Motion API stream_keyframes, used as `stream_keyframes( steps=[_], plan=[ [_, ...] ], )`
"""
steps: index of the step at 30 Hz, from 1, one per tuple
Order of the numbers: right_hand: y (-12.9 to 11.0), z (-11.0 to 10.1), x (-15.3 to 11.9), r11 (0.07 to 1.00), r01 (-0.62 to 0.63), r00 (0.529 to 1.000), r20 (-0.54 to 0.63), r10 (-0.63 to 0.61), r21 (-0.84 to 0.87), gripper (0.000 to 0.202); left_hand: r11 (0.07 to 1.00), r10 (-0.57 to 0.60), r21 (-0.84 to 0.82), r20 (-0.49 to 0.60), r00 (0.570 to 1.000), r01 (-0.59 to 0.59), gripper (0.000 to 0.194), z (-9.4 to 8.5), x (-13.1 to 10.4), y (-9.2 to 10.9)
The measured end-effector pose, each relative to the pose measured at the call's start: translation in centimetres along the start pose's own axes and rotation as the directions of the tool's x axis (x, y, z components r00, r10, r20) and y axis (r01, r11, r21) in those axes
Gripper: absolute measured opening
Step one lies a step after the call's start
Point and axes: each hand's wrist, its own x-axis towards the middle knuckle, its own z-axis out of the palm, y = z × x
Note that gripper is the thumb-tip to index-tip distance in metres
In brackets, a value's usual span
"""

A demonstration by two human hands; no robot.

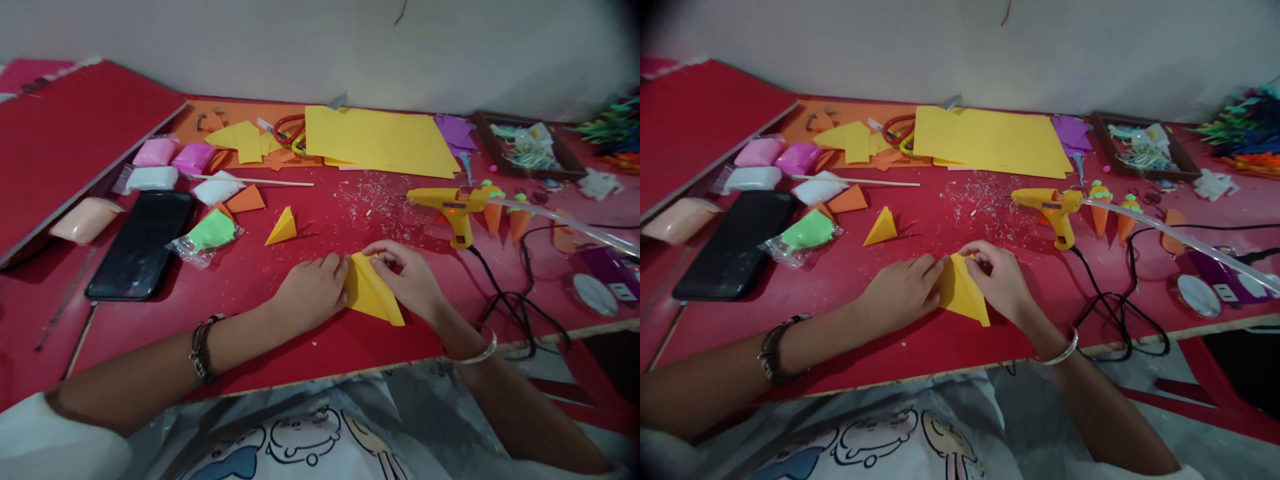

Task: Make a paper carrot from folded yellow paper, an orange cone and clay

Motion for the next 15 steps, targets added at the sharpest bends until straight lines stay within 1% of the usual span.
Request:
stream_keyframes(
  steps=[3, 5, 8, 10, 12, 15],
  plan=[
    [-0.1, 0.5, -0.4, 0.996, -0.005, 1.0, -0.025, 0.003, -0.088, 0.015, 1.0, 0.014, 0.024, 0.005, 1.0, -0.015, 0.041, 0.2, 0.0, 0.1],
    [-0.3, 0.8, -0.7, 0.982, -0.002, 0.999, -0.049, -0.007, -0.188, 0.013, 0.998, 0.041, 0.047, 0.004, 0.999, -0.041, 0.04, 0.2, 0.0, 0.1],
    [-0.4, 1.2, -1.0, 0.922, 0.031, 0.994, -0.081, -0.068, -0.386, 0.014, 0.989, 0.092, 0.115, -0.001, 0.996, -0.091, 0.034, 0.1, 0.1, 0.3],
    [-0.4, 1.5, -1.2, 0.878, 0.055, 0.991, -0.082, -0.106, -0.476, 0.016, 0.981, 0.116, 0.159, -0.011, 0.993, -0.113, 0.029, 0.1, 0.2, 0.5],
    [-0.4, 1.7, -1.4, 0.85, 0.054, 0.99, -0.08, -0.113, -0.524, 0.016, 0.975, 0.125, 0.189, -0.027, 0.992, -0.117, 0.026, 0.1, 0.2, 0.7],
    [-0.4, 1.8, -1.6, 0.828, 0.053, 0.99, -0.082, -0.118, -0.558, 0.016, 0.969, 0.125, 0.218, -0.041, 0.991, -0.113, 0.028, 0.1, 0.3, 0.9]
  ],
)
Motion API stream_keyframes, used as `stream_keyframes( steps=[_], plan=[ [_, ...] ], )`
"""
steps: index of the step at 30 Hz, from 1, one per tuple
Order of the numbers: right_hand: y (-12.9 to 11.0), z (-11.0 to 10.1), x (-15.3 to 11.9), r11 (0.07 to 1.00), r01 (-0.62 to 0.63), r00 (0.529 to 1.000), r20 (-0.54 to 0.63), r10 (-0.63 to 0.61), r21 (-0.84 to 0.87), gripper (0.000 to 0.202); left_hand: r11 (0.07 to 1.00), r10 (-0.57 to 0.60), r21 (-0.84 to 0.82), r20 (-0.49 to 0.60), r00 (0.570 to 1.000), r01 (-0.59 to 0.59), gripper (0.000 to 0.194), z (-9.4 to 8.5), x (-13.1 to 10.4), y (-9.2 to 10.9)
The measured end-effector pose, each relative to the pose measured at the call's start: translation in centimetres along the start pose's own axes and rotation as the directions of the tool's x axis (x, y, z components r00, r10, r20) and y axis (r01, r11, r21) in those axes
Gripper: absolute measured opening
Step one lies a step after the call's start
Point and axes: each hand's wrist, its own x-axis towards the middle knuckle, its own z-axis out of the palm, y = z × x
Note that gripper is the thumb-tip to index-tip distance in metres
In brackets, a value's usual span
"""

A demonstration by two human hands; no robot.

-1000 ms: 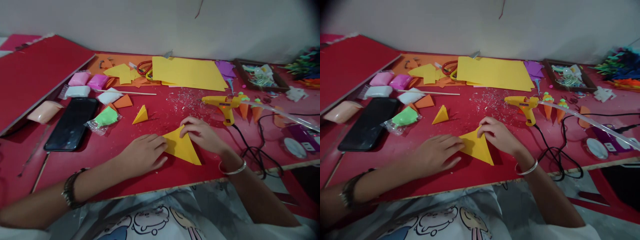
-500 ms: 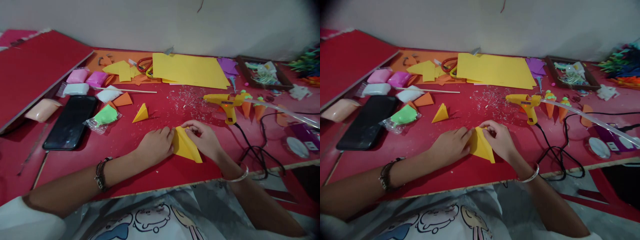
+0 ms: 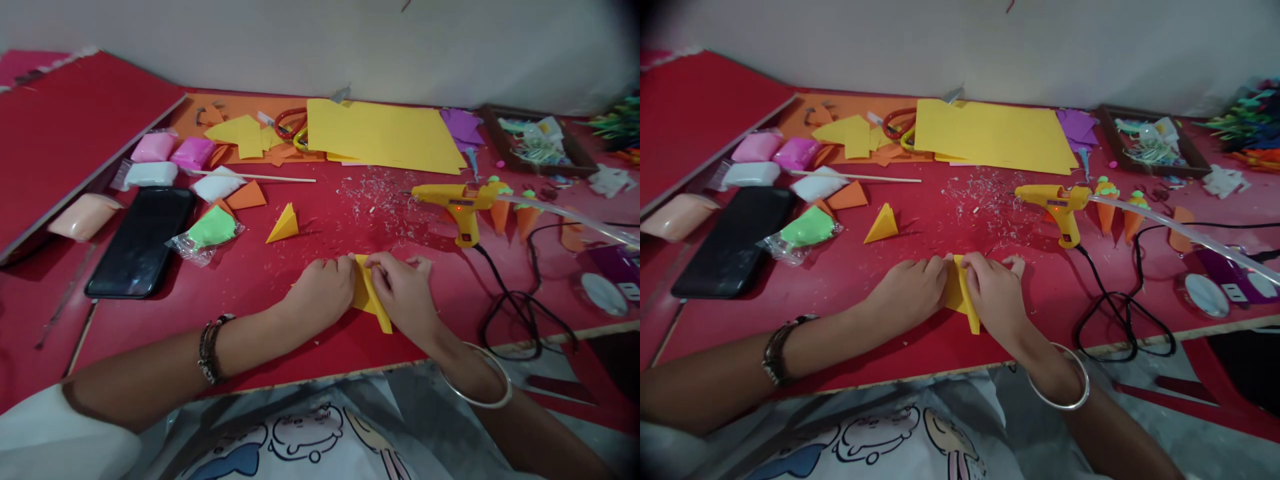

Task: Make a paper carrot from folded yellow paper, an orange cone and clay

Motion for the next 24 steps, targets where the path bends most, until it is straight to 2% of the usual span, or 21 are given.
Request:
stream_keyframes(
  steps=[4, 8, 10, 14, 16, 24],
  plan=[
    [0.3, 0.0, -0.2, 0.999, 0.02, 0.999, -0.033, -0.021, -0.034, 0.016, 1.0, 0.009, 0.029, 0.003, 1.0, -0.009, 0.033, -0.2, 0.0, 0.2],
    [0.6, 0.0, -0.4, 0.999, -0.022, 0.997, -0.074, 0.019, -0.038, 0.015, 0.999, 0.002, 0.036, 0.033, 0.999, -0.003, 0.036, -0.4, 0.0, 0.2],
    [0.5, -0.2, -0.5, 0.998, -0.061, 0.996, -0.069, 0.063, 0.018, 0.014, 0.999, 0.003, 0.039, 0.048, 0.999, -0.004, 0.037, -0.5, 0.0, 0.3],
    [0.0, -0.9, -1.1, 0.976, -0.107, 0.993, -0.017, 0.113, 0.189, 0.03, 0.999, -0.002, 0.053, 0.072, 0.997, -0.002, 0.038, -0.4, 0.1, 0.4],
    [-0.1, -1.0, -1.4, 0.965, -0.124, 0.992, 0.022, 0.122, 0.231, 0.027, 0.998, -0.011, 0.062, 0.077, 0.997, 0.006, 0.038, -0.4, 0.1, 0.5],
    [0.4, -0.5, -2.0, 0.964, -0.146, 0.989, 0.023, 0.144, 0.224, 0.019, 0.997, -0.022, 0.072, 0.086, 0.996, 0.016, 0.041, -0.4, -0.1, 0.5]
  ],
)
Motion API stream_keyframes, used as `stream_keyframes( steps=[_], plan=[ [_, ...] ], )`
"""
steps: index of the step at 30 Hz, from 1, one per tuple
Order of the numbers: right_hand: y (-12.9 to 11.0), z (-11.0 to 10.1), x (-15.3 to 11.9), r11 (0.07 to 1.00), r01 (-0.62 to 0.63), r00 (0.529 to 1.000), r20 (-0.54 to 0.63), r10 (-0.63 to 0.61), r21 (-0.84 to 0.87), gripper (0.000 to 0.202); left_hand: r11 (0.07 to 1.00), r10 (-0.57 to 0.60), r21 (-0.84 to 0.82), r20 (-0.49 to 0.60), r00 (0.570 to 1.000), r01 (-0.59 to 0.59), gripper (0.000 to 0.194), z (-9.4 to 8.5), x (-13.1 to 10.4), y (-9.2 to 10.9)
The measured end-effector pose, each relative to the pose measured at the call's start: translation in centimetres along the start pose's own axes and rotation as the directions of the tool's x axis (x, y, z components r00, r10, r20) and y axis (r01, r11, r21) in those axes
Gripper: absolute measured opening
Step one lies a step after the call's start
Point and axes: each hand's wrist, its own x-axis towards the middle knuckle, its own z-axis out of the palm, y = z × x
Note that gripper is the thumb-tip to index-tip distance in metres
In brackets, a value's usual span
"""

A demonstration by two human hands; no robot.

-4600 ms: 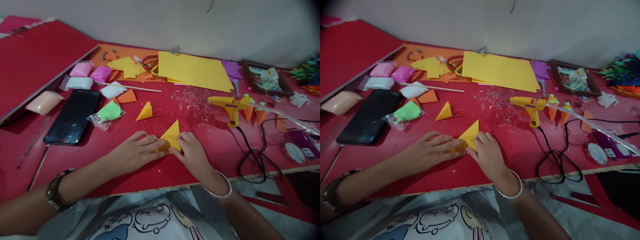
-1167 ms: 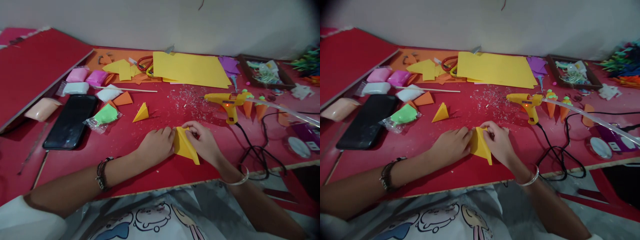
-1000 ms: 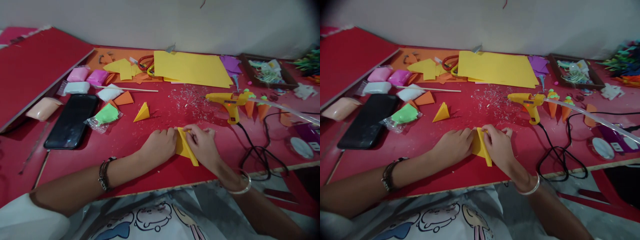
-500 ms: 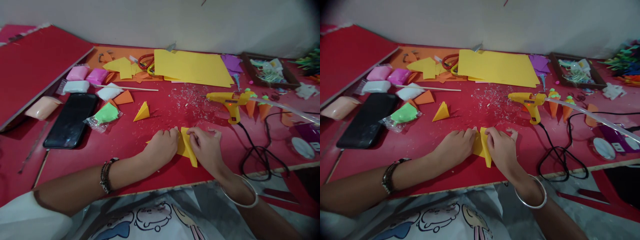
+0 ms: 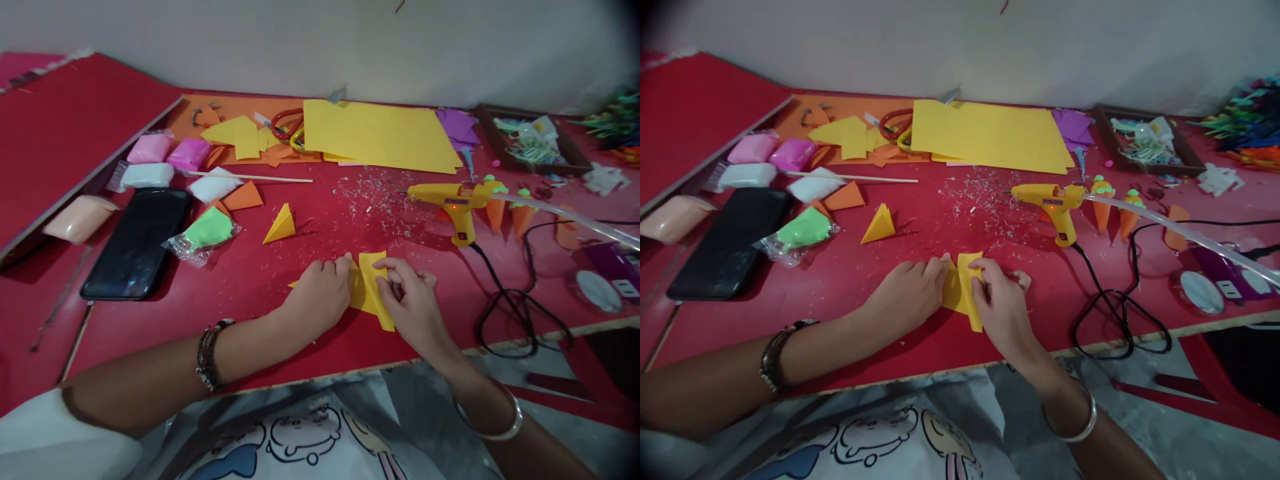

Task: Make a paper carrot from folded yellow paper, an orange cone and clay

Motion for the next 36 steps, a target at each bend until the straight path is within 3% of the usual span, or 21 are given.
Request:
stream_keyframes(
  steps=[15, 23, 36],
  plan=[
    [1.7, -0.4, -1.0, 0.97, 0.08, 0.986, -0.127, -0.111, -0.229, 0.018, 0.999, 0.002, -0.032, 0.016, 1.0, -0.001, 0.046, 0.1, 0.1, 0.1],
    [2.9, -0.8, -1.8, 0.945, 0.026, 0.987, -0.139, -0.075, -0.325, 0.019, 1.0, 0.002, -0.016, -0.01, 1.0, -0.003, 0.045, 0.3, 0.0, 0.1],
    [5.0, -1.6, -2.5, 0.927, 0.092, 0.972, -0.169, -0.163, -0.364, 0.018, 1.0, 0.0, -0.002, 0.01, 1.0, 0.0, 0.046, 0.2, 0.1, 0.0]
  ],
)
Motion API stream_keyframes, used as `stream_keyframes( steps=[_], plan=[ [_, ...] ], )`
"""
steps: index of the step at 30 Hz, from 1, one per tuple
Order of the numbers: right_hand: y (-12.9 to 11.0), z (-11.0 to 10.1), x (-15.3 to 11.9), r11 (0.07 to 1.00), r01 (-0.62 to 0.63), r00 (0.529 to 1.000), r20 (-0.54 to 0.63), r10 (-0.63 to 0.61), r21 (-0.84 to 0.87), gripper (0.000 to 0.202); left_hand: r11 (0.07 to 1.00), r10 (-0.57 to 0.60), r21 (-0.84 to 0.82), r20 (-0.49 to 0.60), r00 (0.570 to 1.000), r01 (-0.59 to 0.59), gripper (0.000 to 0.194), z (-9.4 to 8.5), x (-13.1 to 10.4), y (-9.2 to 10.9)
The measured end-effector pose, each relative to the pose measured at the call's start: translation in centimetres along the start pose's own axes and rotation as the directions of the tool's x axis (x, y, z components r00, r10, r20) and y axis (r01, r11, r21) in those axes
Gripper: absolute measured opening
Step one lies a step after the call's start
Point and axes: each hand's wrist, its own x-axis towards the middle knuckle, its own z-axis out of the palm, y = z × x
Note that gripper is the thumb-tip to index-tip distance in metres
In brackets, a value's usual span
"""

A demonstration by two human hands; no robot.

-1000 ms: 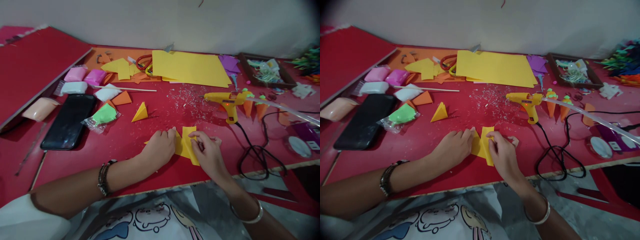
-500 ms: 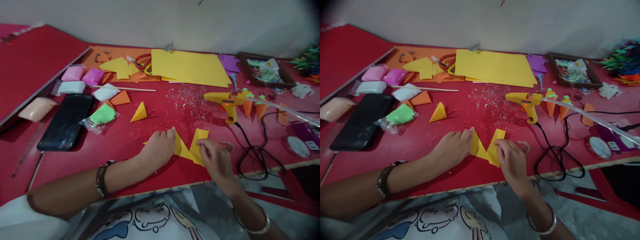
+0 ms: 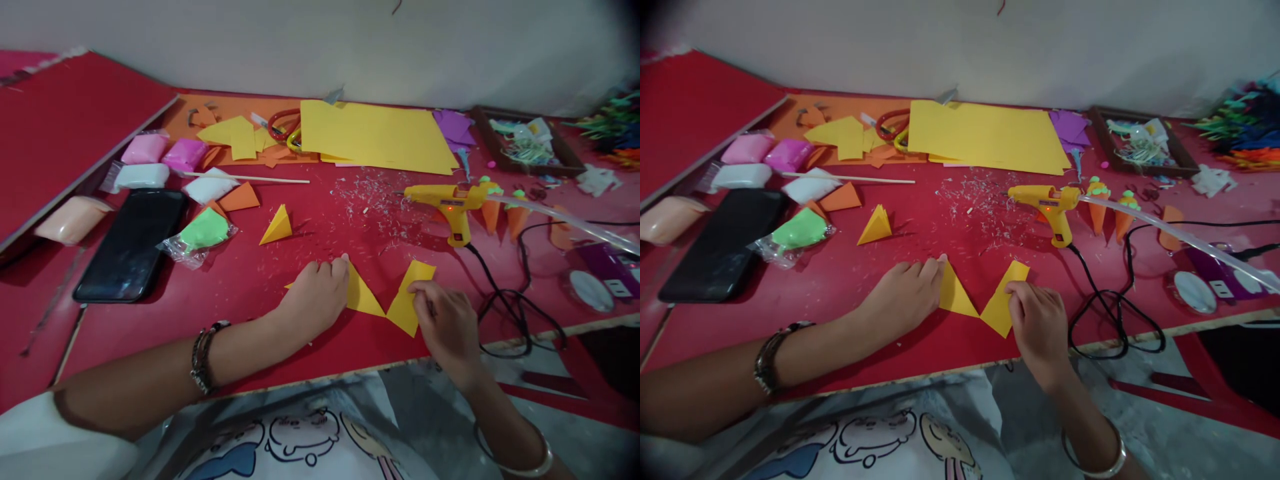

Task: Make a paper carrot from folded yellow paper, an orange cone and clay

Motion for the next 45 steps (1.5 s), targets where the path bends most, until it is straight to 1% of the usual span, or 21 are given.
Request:
stream_keyframes(
  steps=[5, 8, 12, 13, 15, 18, 20, 23, 25, 26, 27, 29, 30, 32, 33, 35, 37, 38, 41, 43, 45],
  plan=[
    [0.9, -0.3, -0.5, 0.998, -0.036, 0.999, -0.028, 0.035, -0.044, 0.018, 1.0, -0.007, -0.012, -0.007, 1.0, 0.007, 0.046, 0.0, -0.1, 0.0],
    [0.9, -0.6, -0.3, 0.999, -0.039, 0.998, -0.047, 0.038, -0.009, 0.017, 1.0, 0.0, -0.018, -0.026, 1.0, -0.001, 0.044, 0.1, -0.1, 0.1],
    [-0.4, -1.5, 1.1, 0.993, 0.012, 0.994, -0.113, 0.002, 0.12, 0.012, 0.997, 0.061, -0.05, -0.068, 0.996, -0.064, 0.037, 0.2, 0.0, -0.1],
    [-0.9, -1.8, 1.6, 0.985, 0.015, 0.993, -0.114, 0.005, 0.174, 0.011, 0.994, 0.061, -0.087, -0.087, 0.994, -0.069, 0.036, 0.0, 0.1, -0.2],
    [-2.0, -2.3, 2.5, 0.954, 0.003, 0.995, -0.093, 0.026, 0.299, 0.01, 0.975, 0.009, -0.217, -0.146, 0.989, -0.041, 0.04, -0.6, 0.1, -0.7],
    [-3.6, -2.8, 3.8, 0.899, 0.027, 0.993, -0.114, 0.026, 0.436, 0.008, 0.867, -0.12, -0.498, -0.226, 0.967, -0.009, 0.046, -2.0, 0.2, -1.7],
    [-4.6, -3.0, 4.8, 0.865, 0.086, 0.99, -0.141, -0.018, 0.494, 0.007, 0.754, -0.159, -0.656, -0.231, 0.96, -0.033, 0.039, -2.8, 0.4, -2.4],
    [-5.7, -3.1, 6.2, 0.83, 0.127, 0.991, -0.114, -0.077, 0.543, 0.008, 0.579, -0.186, -0.814, -0.188, 0.964, -0.047, 0.025, -3.2, 0.9, -3.7],
    [-6.3, -3.1, 6.9, 0.798, 0.118, 0.991, -0.115, -0.061, 0.591, 0.016, 0.481, -0.232, -0.876, -0.179, 0.956, -0.047, 0.023, -2.9, 1.3, -5.1],
    [-6.5, -3.0, 7.1, 0.779, 0.111, 0.992, -0.116, -0.05, 0.617, 0.026, 0.47, -0.275, -0.882, -0.189, 0.943, -0.039, 0.021, -2.8, 1.5, -6.1],
    [-6.7, -2.8, 7.2, 0.765, 0.102, 0.994, -0.104, -0.045, 0.636, 0.037, 0.489, -0.323, -0.872, -0.199, 0.925, -0.017, 0.02, -2.7, 1.6, -7.2],
    [-6.8, -2.3, 7.2, 0.77, 0.073, 0.997, -0.018, -0.08, 0.634, 0.055, 0.584, -0.413, -0.809, -0.22, 0.884, 0.072, 0.022, -2.5, 2.0, -10.1],
    [-6.8, -2.0, 7.0, 0.791, 0.063, 0.991, 0.053, -0.119, 0.608, 0.062, 0.618, -0.452, -0.773, -0.2, 0.869, 0.144, 0.023, -2.4, 2.2, -11.7],
    [-6.8, -1.3, 6.5, 0.839, 0.069, 0.962, 0.188, -0.2, 0.54, 0.072, 0.667, -0.548, -0.679, -0.165, 0.82, 0.309, 0.025, -2.1, 2.6, -15.1],
    [-6.8, -1.0, 6.3, 0.859, 0.089, 0.943, 0.235, -0.235, 0.504, 0.076, 0.67, -0.579, -0.656, -0.17, 0.798, 0.347, 0.027, -1.9, 2.9, -16.7],
    [-6.9, -0.6, 5.8, 0.888, 0.134, 0.92, 0.278, -0.277, 0.439, 0.077, 0.662, -0.623, -0.631, -0.164, 0.765, 0.404, 0.031, -1.2, 3.4, -19.6],
    [-7.0, -0.5, 5.6, 0.895, 0.171, 0.904, 0.296, -0.309, 0.412, 0.074, 0.646, -0.661, -0.614, -0.153, 0.734, 0.453, 0.026, -0.2, 3.7, -21.9],
    [-7.0, -0.5, 5.6, 0.893, 0.185, 0.893, 0.308, -0.327, 0.41, 0.072, 0.633, -0.689, -0.606, -0.156, 0.708, 0.481, 0.023, 0.3, 3.8, -22.8],
    [-7.2, -0.9, 5.7, 0.897, 0.204, 0.87, 0.347, -0.35, 0.392, 0.067, 0.61, -0.743, -0.582, -0.186, 0.642, 0.537, 0.027, 2.1, 3.7, -24.6],
    [-7.2, -1.1, 5.8, 0.909, 0.205, 0.869, 0.36, -0.339, 0.362, 0.066, 0.597, -0.76, -0.578, -0.186, 0.623, 0.556, 0.031, 3.0, 3.4, -25.1],
    [-7.2, -1.3, 5.8, 0.912, 0.199, 0.874, 0.357, -0.33, 0.358, 0.066, 0.586, -0.77, -0.588, -0.191, 0.608, 0.558, 0.037, 3.3, 3.2, -25.1]
  ],
)
